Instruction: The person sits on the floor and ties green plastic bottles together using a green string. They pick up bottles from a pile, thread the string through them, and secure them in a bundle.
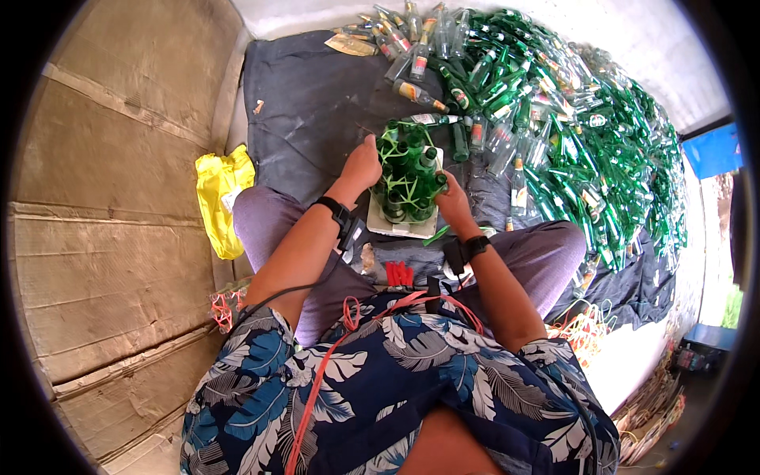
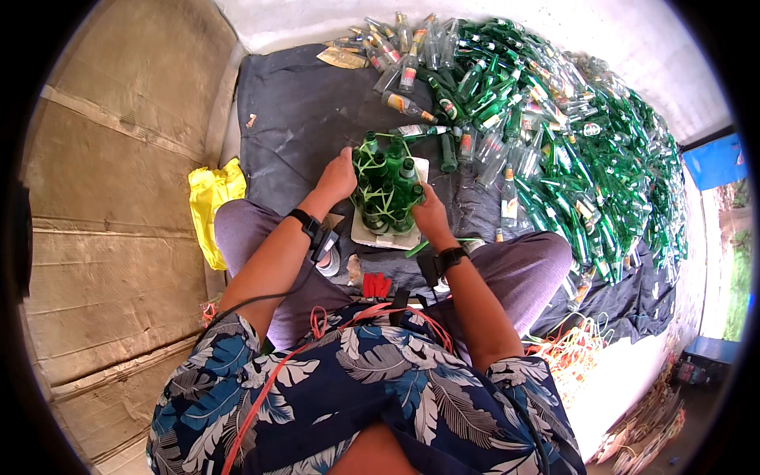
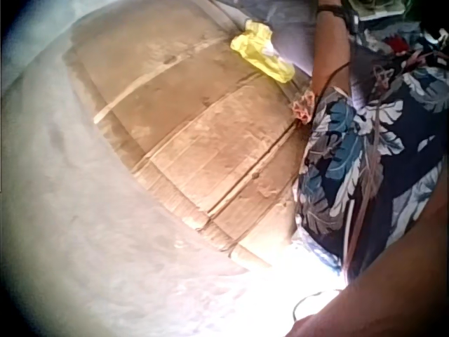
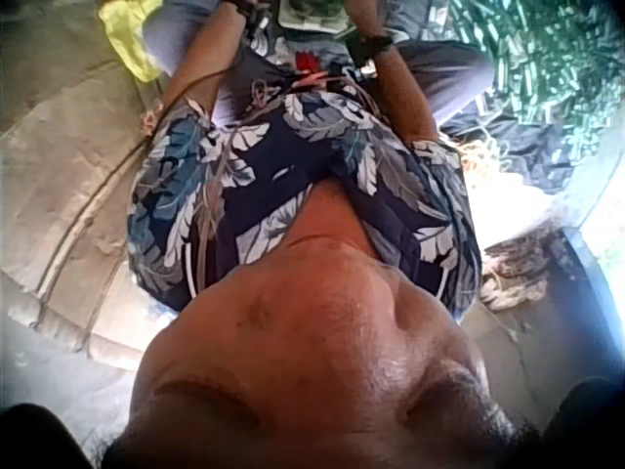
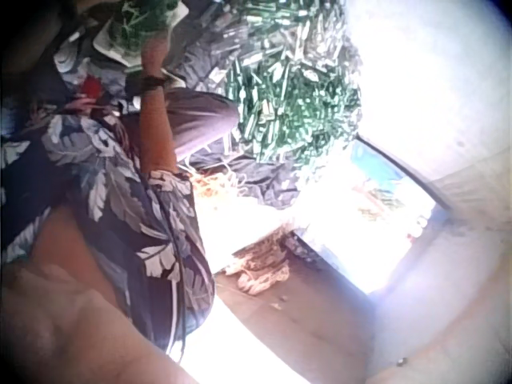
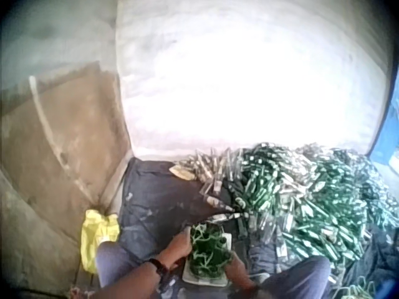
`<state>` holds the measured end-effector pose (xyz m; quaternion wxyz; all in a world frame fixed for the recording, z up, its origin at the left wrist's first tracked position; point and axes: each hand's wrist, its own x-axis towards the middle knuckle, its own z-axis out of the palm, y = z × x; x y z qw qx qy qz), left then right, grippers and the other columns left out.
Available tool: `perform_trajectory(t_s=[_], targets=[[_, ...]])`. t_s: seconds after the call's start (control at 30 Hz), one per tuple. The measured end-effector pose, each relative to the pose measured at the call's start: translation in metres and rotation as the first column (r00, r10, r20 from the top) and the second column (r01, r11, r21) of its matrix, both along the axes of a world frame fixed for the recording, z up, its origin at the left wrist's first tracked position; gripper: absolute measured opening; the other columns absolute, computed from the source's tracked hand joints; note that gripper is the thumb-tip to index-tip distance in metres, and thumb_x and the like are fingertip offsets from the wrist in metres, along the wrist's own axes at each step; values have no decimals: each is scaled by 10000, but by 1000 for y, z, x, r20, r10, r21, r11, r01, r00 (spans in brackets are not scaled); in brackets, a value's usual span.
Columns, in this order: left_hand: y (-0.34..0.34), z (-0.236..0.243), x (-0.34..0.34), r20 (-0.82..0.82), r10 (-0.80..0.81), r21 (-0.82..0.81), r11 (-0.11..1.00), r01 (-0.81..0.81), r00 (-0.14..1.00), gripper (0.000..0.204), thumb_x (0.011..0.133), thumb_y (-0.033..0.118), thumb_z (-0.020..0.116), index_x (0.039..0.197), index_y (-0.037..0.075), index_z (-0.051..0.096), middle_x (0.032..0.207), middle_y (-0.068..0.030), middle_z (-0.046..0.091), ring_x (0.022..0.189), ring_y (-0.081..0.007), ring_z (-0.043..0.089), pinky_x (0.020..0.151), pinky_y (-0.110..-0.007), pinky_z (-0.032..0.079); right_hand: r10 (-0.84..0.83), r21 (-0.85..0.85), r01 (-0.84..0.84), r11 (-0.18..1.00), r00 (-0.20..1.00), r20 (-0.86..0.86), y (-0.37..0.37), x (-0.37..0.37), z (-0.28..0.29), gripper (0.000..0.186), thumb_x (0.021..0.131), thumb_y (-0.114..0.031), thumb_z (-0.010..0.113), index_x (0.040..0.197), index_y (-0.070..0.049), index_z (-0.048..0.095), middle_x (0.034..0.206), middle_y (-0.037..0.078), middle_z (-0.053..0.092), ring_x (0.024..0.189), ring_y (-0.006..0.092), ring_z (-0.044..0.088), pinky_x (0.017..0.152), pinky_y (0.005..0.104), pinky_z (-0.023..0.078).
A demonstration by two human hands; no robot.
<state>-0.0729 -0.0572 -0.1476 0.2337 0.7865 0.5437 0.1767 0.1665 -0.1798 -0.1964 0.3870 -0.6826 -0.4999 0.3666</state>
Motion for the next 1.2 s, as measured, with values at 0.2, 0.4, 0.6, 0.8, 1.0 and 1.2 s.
perform_trajectory(t_s=[0.2, 0.4, 0.6, 0.8, 1.0, 1.2], targets=[[13, 5, 18, 76, -140, -8, 990, 141, 987, 580, 876, -9, 481, 1446, 39, 384, 1116, -243, 668, 1023, -436, 638, 882, -493, 516, -174, -17, 176, 984, 981, 83, -39, -48, 9, 472, 822, -92, 615, 1287, -108, 535, 749, 169, 632, 732, 381, 651, 692, 459, 498], [-29, 67, 41, -103, -87, 247, 963, 110, 991, 376, 882, 54, 507, 1255, 81, 553, 1014, -194, 669, 951, -397, 656, 814, -485, 528, -138, -40, 145, 989, 980, 142, -36, -46, 21, 488, 860, -126, 623, 1332, -110, 498, 927, 238, 684, 895, 439, 661, 782, 501, 502], [-87, 60, 52, 15, -379, 89, 922, 376, 925, 136, 854, 129, 561, 937, 66, 648, 907, -165, 674, 861, -377, 672, 742, -482, 547, -120, 15, 119, 993, 988, 94, -34, -46, 8, 468, 888, -169, 619, 1334, -108, 491, 1027, 276, 688, 1008, 491, 640, 837, 529, 502], [-96, 28, 64, -257, -435, 15, 891, 453, 863, 153, 840, 144, 575, 908, 46, 672, 872, -170, 705, 826, -363, 700, 730, -478, 559, -187, -63, 181, 981, 977, -99, -28, -41, -21, 496, 906, -223, 658, 1367, -109, 512, 1130, 235, 690, 1084, 421, 654, 895, 449, 505], [-98, 27, 64, -312, -478, -32, 869, 494, 821, 147, 850, 150, 577, 923, 55, 663, 864, -165, 717, 845, -343, 713, 724, -480, 550, -160, -57, 150, 987, 947, -279, -25, -39, -30, 539, 869, -210, 721, 1361, -89, 536, 1153, 157, 700, 1084, 299, 666, 910, 380, 496], [-95, 32, 64, -329, -485, -99, 871, 481, 810, 161, 862, 175, 598, 963, 72, 668, 881, -146, 728, 866, -329, 721, 720, -476, 537, -100, -35, 96, 995, 983, -153, -28, -35, -11, 520, 873, -203, 717, 1346, -79, 541, 1131, 179, 706, 1068, 323, 678, 898, 394, 506]])
